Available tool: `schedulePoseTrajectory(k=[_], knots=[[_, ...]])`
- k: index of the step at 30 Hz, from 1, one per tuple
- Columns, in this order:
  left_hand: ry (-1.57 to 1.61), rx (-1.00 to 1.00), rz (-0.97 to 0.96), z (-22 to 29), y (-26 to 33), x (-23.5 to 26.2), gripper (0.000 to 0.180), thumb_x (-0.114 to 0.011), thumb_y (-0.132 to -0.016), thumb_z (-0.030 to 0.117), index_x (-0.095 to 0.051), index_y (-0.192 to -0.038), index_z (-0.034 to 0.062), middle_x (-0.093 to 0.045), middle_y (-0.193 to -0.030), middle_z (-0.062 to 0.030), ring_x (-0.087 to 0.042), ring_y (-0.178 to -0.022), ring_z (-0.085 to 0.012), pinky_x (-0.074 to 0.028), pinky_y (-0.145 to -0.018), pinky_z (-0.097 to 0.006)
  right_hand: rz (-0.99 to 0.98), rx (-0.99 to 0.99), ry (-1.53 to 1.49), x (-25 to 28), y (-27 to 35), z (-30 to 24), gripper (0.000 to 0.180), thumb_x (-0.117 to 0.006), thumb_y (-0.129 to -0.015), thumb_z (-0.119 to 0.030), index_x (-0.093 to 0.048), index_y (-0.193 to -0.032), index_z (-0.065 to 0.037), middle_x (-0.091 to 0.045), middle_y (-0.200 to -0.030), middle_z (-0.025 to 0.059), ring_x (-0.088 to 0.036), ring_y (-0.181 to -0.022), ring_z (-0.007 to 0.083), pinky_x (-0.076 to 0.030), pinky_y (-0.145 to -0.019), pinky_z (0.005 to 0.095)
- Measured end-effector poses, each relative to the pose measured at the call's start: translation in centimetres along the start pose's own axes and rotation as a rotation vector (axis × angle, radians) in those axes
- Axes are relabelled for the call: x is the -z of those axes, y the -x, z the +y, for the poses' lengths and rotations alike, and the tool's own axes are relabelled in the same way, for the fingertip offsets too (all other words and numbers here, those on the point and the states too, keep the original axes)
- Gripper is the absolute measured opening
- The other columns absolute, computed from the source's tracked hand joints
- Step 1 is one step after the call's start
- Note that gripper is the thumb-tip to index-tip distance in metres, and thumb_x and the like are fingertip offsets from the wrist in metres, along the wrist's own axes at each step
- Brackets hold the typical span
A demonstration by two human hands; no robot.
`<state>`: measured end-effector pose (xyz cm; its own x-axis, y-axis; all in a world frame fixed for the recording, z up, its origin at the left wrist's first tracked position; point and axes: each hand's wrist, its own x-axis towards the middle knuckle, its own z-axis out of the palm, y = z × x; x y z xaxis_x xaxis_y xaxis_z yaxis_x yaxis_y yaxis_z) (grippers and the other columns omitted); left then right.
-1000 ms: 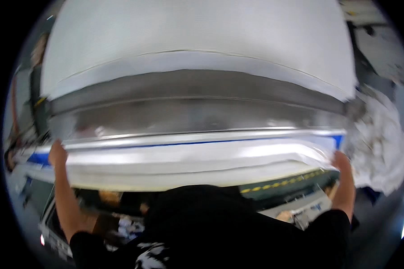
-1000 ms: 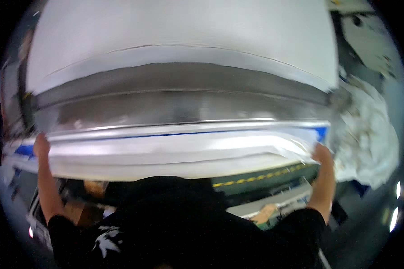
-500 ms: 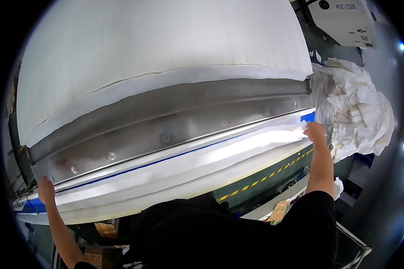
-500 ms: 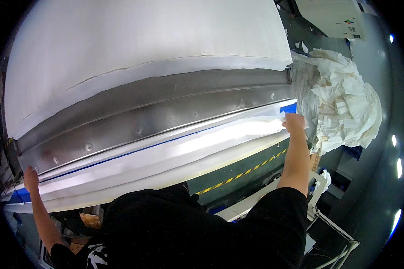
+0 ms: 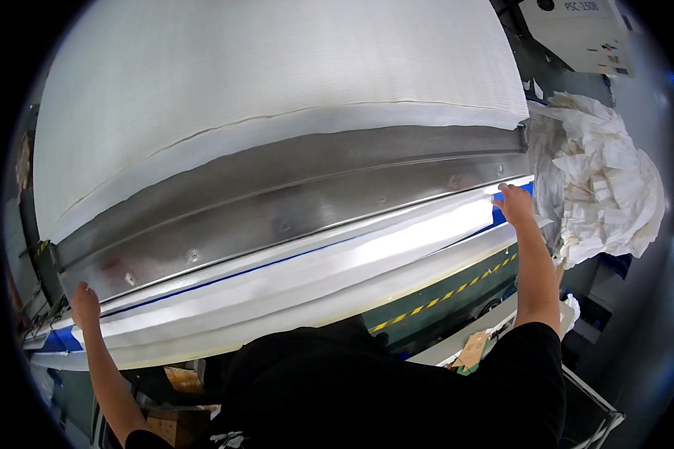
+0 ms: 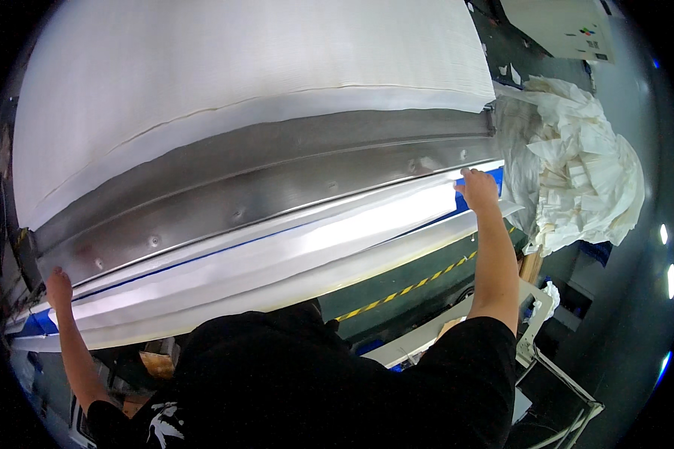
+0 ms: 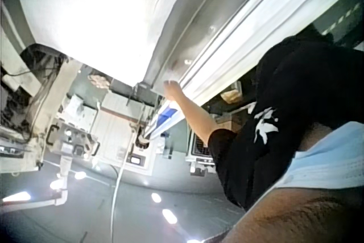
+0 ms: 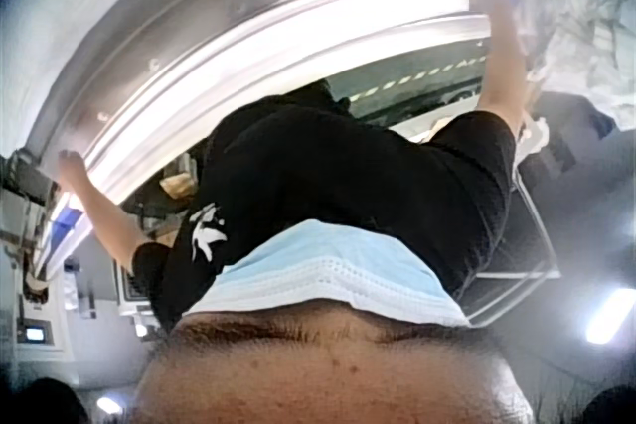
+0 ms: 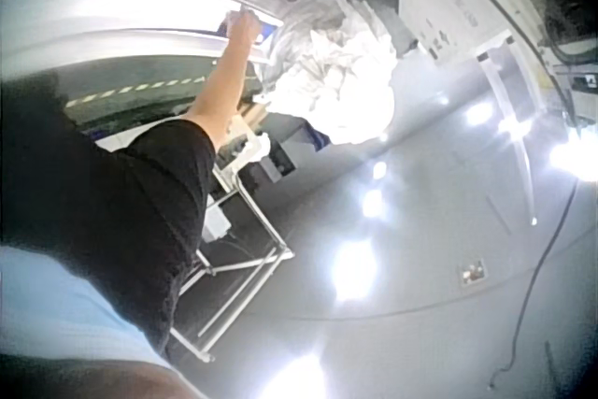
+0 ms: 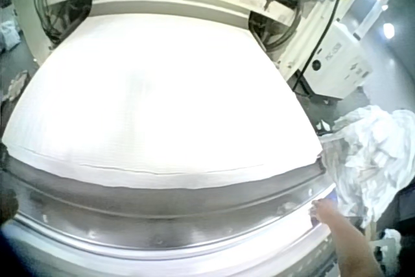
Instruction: The person repeatedly lifts and places large white sheets onto a conveyor-fed machine, aligning them along a blue guide rail. The person handles the sheets one at a time, smoothing and positioning each before the next lift.
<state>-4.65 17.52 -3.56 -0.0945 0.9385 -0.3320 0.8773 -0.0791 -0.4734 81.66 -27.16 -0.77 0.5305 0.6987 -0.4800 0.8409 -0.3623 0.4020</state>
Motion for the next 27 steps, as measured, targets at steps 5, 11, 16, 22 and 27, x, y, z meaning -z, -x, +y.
schedulePoseTrajectory(k=[5,11,16,22,27], knots=[[0.026,-0.079,0.112,-4.9,-1.7,-5.4,0.030,-0.051,-0.085,0.024,-0.060,-0.111,0.0120,-0.062,-0.110,-0.0149,-0.059,-0.099,-0.0346,-0.047,-0.082,-0.045,-0.174,-0.119,-0.026,0.7,-1.4,-1.7,0.032,-0.063,-0.081,-0.033,-0.058,-0.102,-0.009,-0.063,-0.097,0.0128,-0.061,-0.092,0.0319,-0.050,-0.077,0.0430],[0.019,-0.068,0.583,-3.1,-3.6,-8.0,0.038,-0.056,-0.084,0.023,-0.056,-0.118,0.0070,-0.058,-0.116,-0.0150,-0.055,-0.107,-0.0313,-0.043,-0.091,-0.042,-0.048,0.039,-0.155,5.4,-3.5,-11.1,0.022,-0.056,-0.084,-0.028,-0.060,-0.094,-0.008,-0.064,-0.092,0.0150,-0.060,-0.087,0.0369,-0.048,-0.073,0.0485],[0.391,-0.077,0.631,5.2,-5.4,-3.3,0.039,-0.046,-0.092,0.032,-0.052,-0.122,0.0071,-0.053,-0.124,-0.0134,-0.047,-0.117,-0.0296,-0.034,-0.101,-0.044,0.117,0.299,-0.242,13.7,-4.7,-24.5,0.020,-0.055,-0.086,-0.026,-0.062,-0.094,-0.009,-0.064,-0.082,0.0140,-0.062,-0.078,0.0356,-0.049,-0.069,0.0456],[0.688,-0.033,0.732,5.9,-4.1,-3.8,0.033,-0.049,-0.087,0.022,-0.054,-0.117,0.0078,-0.051,-0.124,-0.0110,-0.046,-0.117,-0.0298,-0.031,-0.103,-0.044,0.240,0.769,-0.421,27.5,-5.4,-45.7,0.018,-0.057,-0.085,-0.025,-0.063,-0.093,-0.010,-0.062,-0.082,0.0121,-0.061,-0.073,0.0318,-0.048,-0.065,0.0418],[0.791,-0.043,0.774,6.0,-4.1,-3.9,0.034,-0.053,-0.084,0.019,-0.054,-0.114,0.0043,-0.052,-0.122,-0.0131,-0.047,-0.116,-0.0304,-0.032,-0.102,-0.043,0.329,1.133,-0.623,36.8,-5.3,-64.3,0.018,-0.054,-0.085,-0.023,-0.062,-0.090,-0.008,-0.062,-0.082,0.0119,-0.060,-0.073,0.0328,-0.047,-0.066,0.0420]])
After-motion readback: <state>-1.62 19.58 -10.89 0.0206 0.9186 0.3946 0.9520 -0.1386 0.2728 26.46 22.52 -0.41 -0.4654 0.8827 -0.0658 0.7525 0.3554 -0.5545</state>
